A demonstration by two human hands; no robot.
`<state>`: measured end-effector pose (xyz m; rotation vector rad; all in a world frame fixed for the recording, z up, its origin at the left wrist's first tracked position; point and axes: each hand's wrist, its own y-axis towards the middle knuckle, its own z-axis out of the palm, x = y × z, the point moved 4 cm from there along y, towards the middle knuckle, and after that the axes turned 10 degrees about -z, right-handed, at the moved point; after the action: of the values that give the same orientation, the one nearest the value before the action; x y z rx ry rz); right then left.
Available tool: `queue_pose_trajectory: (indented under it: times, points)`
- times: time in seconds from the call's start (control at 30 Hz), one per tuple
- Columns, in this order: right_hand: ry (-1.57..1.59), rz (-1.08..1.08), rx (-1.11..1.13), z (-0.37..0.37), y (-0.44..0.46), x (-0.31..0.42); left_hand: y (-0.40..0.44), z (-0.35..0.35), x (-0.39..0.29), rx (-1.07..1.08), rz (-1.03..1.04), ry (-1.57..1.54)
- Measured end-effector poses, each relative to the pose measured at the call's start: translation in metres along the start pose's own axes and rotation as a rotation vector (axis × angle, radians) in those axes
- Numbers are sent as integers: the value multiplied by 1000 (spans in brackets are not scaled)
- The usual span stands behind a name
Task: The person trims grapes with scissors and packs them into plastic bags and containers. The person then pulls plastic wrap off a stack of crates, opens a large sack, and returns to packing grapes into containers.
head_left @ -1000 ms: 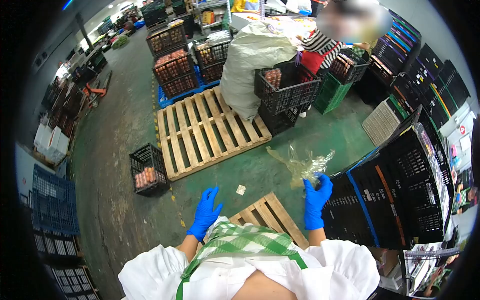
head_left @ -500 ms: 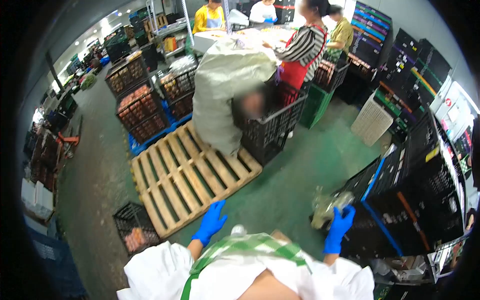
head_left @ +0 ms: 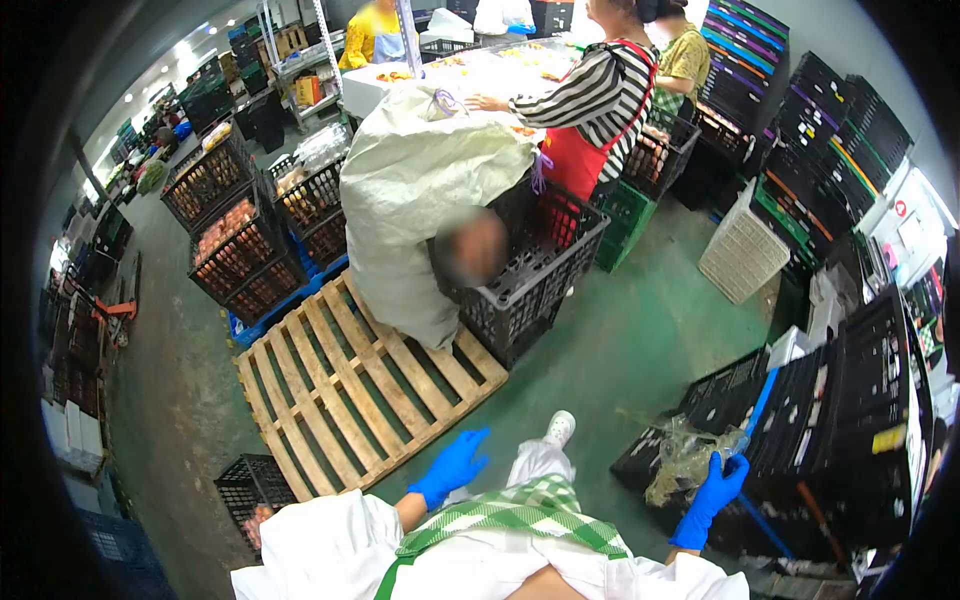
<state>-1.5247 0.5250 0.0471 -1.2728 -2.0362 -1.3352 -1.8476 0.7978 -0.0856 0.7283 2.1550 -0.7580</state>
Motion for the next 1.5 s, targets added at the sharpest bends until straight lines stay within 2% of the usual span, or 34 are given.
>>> queue_pose_trajectory:
  times: [0.17,0.4,0.57,0.6,0.7,0.73,0.77,0.8,0.83,0.9,0.93,1.03,1.13,1.17,1.2,1.23,1.27,1.33,1.37,1.47,1.5]
  points:
    - [157,24,25,81,106,-47,126,56,-30,28,-3,99]
    - [71,139,175,151,231,-64,291,70,-190,107,148,-43]
    - [56,254,258,216,289,-101,366,73,-208,136,92,-19]
    - [-1,187,292,230,301,-110,384,72,-209,150,73,-6]
    - [74,206,316,269,327,-136,424,72,-205,203,22,20]
    - [168,232,287,284,336,-127,445,69,-206,210,28,25]
    - [112,243,269,295,346,-117,463,70,-208,220,34,23]
    - [129,231,278,307,353,-117,480,71,-204,114,145,82]
    - [138,205,301,318,364,-125,496,71,-210,119,127,54]
    - [-52,67,370,344,387,-131,542,57,-216,123,92,1]
    - [-85,72,389,357,398,-122,554,42,-231,11,100,-1]
    - [99,119,383,387,418,-123,586,-10,-262,-102,2,73]
    - [113,129,503,410,434,-110,597,-130,-298,-794,107,-35]
    - [101,111,547,419,441,-98,596,-179,-313,-950,153,114]
    - [38,30,611,428,449,-81,595,-216,-309,-1109,73,187]
    - [90,5,697,437,456,-67,594,-248,-313,-1319,133,605]
    - [143,-19,783,446,462,-52,597,-286,-310,-1368,46,509]
    - [245,3,922,455,471,-22,616,-330,-280,-1295,-260,810]
    - [283,-45,998,455,476,-1,626,-340,-260,-1207,-530,866]
    - [448,-213,1194,457,499,52,611,-347,-204,-957,-1001,806]
    - [535,-239,1179,454,509,66,596,-349,-192,-903,-1150,785]
